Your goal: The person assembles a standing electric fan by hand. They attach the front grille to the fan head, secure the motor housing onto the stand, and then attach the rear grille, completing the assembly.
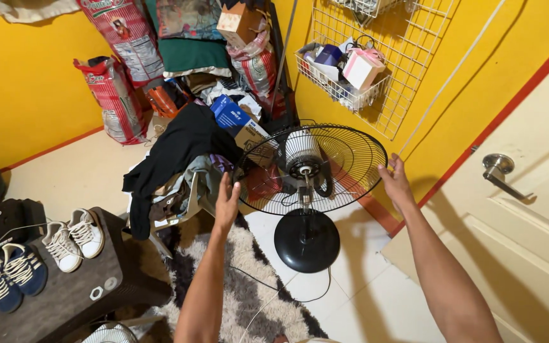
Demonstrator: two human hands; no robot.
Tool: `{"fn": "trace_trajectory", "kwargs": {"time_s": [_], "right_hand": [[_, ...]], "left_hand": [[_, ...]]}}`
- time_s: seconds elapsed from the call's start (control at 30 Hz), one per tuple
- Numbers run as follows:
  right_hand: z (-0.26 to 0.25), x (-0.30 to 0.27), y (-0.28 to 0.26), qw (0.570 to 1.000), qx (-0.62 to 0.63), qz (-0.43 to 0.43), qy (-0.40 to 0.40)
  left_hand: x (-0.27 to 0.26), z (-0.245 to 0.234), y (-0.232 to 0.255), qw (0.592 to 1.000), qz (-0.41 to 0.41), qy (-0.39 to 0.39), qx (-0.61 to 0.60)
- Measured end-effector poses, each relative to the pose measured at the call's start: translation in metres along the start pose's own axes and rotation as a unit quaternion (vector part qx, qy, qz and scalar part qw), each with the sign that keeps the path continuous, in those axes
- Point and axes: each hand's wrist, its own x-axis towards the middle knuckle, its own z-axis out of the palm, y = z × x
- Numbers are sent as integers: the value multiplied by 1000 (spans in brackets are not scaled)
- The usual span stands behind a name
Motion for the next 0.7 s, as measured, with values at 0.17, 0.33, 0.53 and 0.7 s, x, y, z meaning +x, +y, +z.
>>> {"fn": "trace_trajectory", "kwargs": {"time_s": [0.17,0.33,0.53,0.7], "right_hand": [[9,-3,3,999,15,31,-3],[18,-5,5,999,43,-24,16],[18,-6,3,999,21,-41,27],[18,-8,-4,997,55,-27,37]], "left_hand": [[10,6,-27,998,62,-17,-26],[20,12,-46,998,19,-13,-61],[27,15,-48,999,-1,0,-53],[25,14,-39,999,-8,-1,-39]]}}
